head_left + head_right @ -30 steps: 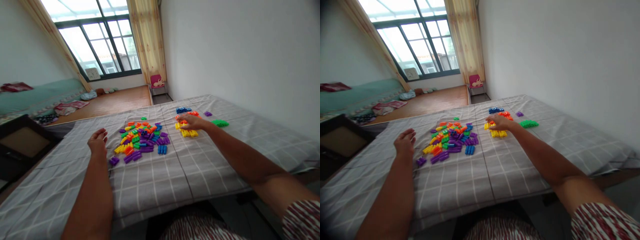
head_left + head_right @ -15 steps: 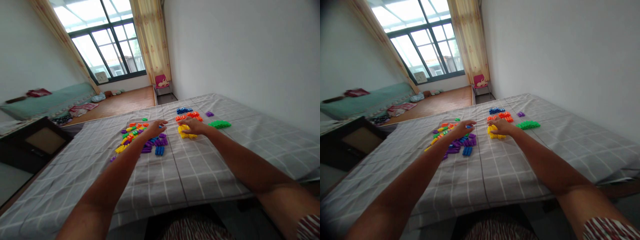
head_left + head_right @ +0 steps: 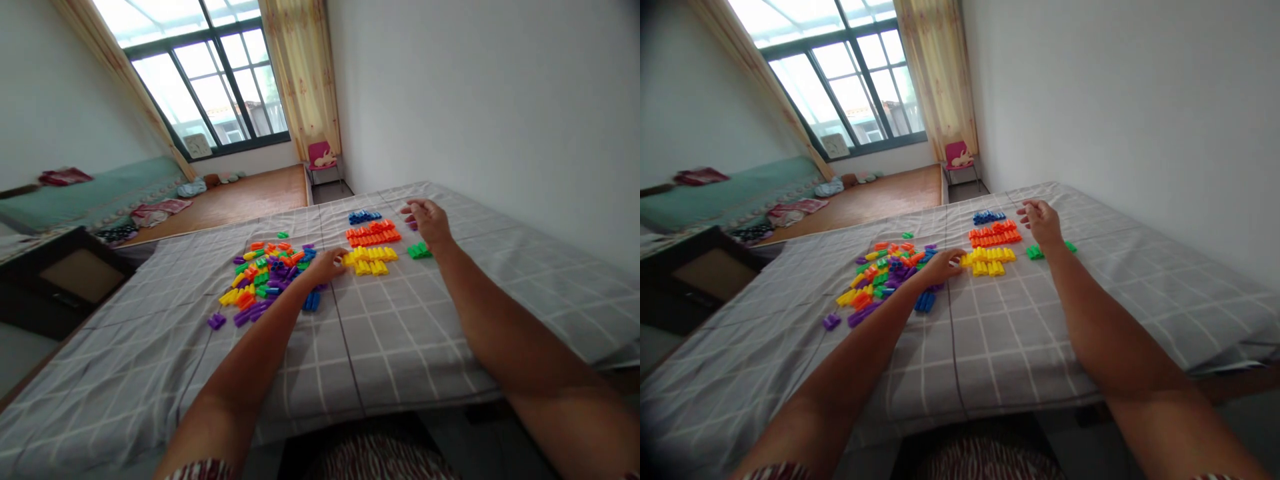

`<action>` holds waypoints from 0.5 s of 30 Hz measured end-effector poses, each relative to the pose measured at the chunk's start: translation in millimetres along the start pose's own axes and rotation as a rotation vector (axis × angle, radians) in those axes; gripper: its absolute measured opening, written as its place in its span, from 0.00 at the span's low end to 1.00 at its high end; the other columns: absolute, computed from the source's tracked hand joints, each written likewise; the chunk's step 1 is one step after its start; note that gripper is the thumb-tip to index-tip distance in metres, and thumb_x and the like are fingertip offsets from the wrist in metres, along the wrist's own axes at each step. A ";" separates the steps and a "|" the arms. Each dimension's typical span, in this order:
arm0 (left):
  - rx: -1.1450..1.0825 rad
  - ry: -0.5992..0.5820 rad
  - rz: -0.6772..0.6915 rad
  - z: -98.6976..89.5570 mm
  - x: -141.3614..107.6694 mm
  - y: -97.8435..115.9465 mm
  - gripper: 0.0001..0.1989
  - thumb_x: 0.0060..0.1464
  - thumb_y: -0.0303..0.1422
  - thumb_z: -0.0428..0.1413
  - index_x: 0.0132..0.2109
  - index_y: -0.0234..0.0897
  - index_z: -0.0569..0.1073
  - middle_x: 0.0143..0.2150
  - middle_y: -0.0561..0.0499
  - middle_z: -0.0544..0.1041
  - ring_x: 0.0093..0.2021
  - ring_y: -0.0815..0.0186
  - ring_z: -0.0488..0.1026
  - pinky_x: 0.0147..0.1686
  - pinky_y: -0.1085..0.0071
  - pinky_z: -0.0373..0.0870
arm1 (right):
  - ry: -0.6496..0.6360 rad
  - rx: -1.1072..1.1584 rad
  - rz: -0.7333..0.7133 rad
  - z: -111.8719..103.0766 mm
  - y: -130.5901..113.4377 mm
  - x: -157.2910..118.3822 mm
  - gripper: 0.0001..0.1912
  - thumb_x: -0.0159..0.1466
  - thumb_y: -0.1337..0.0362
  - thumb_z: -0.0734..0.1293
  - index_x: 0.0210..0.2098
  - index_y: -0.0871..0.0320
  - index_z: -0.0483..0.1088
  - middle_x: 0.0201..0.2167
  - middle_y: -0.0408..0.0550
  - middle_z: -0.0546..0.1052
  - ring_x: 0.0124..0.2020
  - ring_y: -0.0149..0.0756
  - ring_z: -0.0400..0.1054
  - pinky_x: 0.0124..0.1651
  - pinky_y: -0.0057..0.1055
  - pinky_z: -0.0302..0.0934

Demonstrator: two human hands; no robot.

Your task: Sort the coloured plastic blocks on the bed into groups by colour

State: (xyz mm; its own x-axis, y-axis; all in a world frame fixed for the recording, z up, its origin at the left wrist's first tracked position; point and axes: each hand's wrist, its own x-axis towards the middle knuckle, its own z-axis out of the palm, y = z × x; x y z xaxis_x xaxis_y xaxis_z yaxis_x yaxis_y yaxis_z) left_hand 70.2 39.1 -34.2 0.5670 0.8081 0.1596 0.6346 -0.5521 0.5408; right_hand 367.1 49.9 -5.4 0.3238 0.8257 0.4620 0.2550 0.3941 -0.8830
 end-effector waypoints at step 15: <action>0.390 0.102 0.143 26.3 0.0 61.3 0.19 0.54 0.41 0.58 0.51 0.40 0.70 0.52 0.44 0.72 0.57 0.55 0.63 0.55 0.56 0.63 | -0.127 -0.127 -0.094 17.0 7.3 -8.8 0.15 0.60 0.57 0.61 0.41 0.59 0.70 0.31 0.49 0.79 0.26 0.32 0.71 0.31 0.29 0.66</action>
State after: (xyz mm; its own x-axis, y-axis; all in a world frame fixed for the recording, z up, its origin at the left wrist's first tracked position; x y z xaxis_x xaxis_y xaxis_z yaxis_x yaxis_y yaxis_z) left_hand 122.8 -0.1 -22.7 0.6216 0.7230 0.3016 0.7152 -0.6808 0.1579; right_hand 350.7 52.4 -17.2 0.1773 0.8352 0.5207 0.3944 0.4244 -0.8151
